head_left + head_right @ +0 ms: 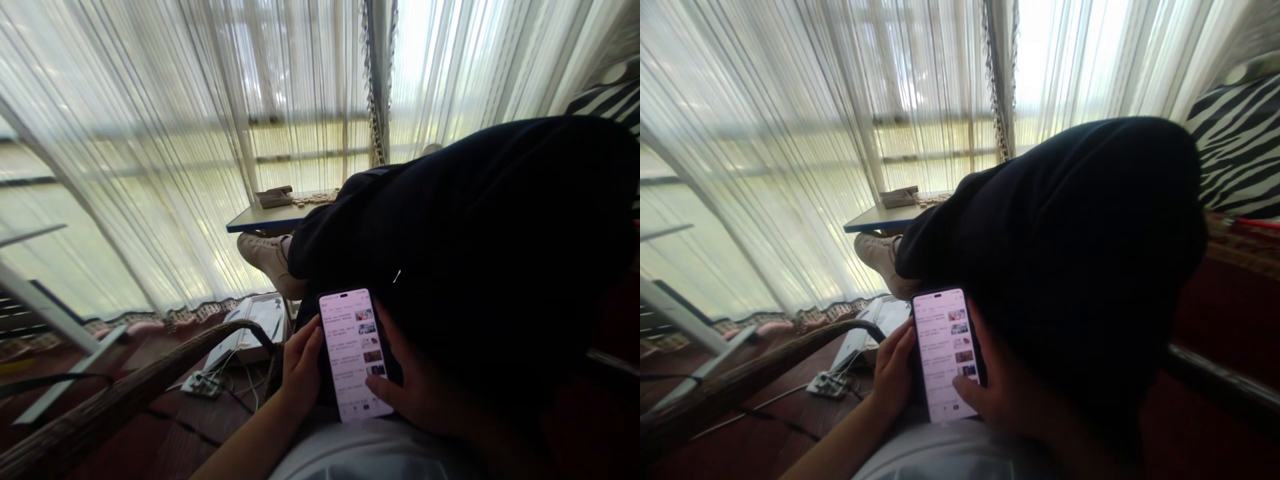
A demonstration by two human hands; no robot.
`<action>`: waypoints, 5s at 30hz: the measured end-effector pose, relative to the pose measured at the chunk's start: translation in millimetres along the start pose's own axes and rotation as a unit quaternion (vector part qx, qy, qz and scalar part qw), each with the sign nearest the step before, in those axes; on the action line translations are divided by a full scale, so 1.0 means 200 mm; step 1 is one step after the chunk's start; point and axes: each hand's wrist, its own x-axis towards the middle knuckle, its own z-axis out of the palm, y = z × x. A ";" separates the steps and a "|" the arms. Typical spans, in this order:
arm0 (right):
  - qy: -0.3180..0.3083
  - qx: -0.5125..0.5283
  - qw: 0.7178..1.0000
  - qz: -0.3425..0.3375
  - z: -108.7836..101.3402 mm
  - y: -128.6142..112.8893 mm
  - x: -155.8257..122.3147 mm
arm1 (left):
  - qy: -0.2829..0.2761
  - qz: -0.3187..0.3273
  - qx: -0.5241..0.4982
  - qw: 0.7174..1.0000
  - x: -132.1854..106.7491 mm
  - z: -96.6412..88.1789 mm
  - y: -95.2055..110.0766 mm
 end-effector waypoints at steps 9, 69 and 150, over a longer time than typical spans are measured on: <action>-0.034 0.077 0.996 0.038 0.06 -0.03 -0.02 | -0.006 0.011 -0.009 1.000 -0.01 -0.02 0.00; -0.033 0.019 0.998 0.050 0.10 -0.01 -0.01 | 0.065 -0.006 -0.049 0.997 -0.02 -0.03 -0.03; 0.293 0.270 0.914 0.069 0.10 -0.02 0.04 | -0.300 0.108 0.142 0.937 0.01 -0.05 0.01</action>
